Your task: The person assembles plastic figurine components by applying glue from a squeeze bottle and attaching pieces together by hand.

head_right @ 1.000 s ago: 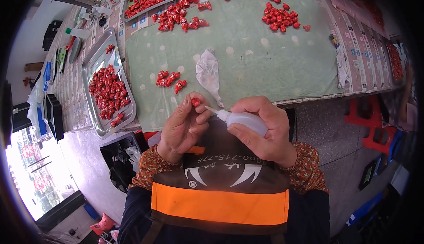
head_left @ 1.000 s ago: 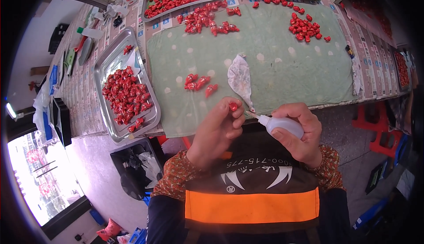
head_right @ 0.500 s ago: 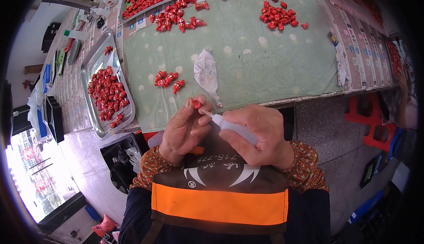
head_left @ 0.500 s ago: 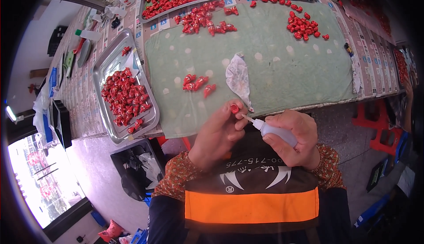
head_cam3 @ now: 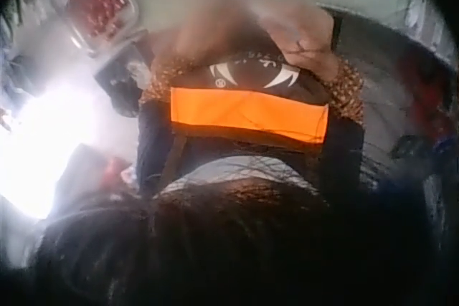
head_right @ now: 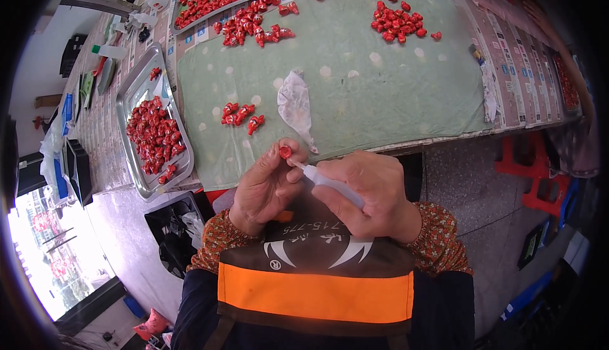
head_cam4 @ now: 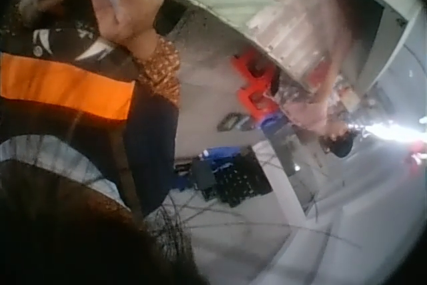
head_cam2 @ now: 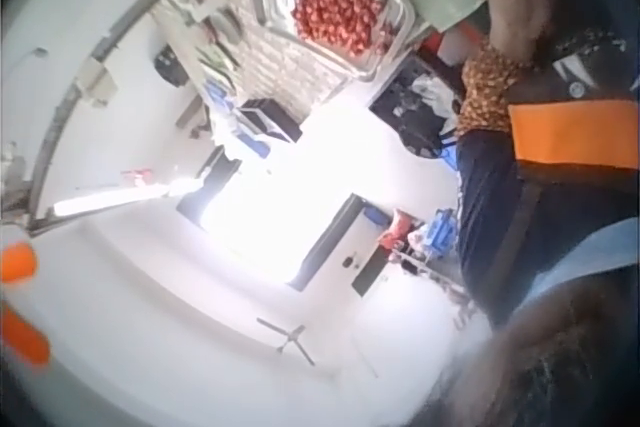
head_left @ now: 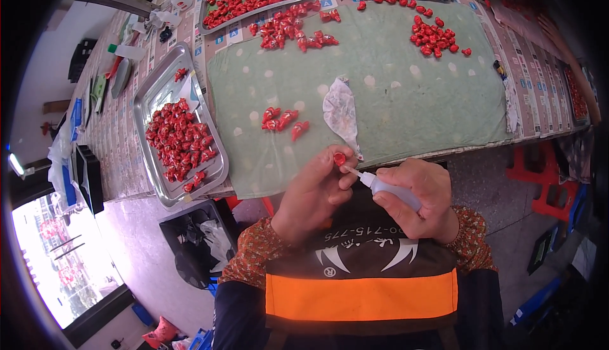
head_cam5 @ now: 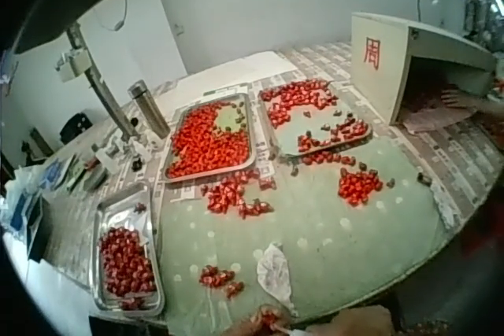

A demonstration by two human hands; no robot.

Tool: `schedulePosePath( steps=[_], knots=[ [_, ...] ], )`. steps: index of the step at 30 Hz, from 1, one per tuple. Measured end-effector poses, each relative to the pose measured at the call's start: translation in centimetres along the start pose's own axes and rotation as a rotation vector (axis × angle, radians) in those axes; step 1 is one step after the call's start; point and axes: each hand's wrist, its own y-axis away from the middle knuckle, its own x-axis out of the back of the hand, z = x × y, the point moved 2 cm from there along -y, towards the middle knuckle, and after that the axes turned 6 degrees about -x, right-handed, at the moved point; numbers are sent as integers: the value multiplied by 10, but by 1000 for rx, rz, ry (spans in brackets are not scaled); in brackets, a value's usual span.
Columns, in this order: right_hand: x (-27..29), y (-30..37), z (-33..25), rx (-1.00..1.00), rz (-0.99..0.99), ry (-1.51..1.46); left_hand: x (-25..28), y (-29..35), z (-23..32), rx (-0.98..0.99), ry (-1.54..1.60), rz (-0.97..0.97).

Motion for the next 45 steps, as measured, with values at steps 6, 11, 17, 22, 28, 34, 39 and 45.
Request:
schedulePosePath(
  steps=[6,11,17,22,28,34,39,45],
  knots=[
    [0,1,1,-1,1,2,-1,1,0,6,-17,1],
    [0,0,0,7,1,2,-2,2,-1,15,-36,14],
    [0,1,0,-4,-3,-3,-2,2,-1,22,-24,16],
    [0,1,0,10,-3,9,-2,2,-2,29,16,23],
    [0,2,1,11,5,6,-2,2,-3,27,14,23],
    [0,2,2,16,1,26,-3,2,-3,24,-29,38],
    [-1,2,3,25,9,30,-3,2,-3,26,-35,29],
    [-1,2,3,48,33,48,-5,2,-3,32,-46,35]
  ],
)
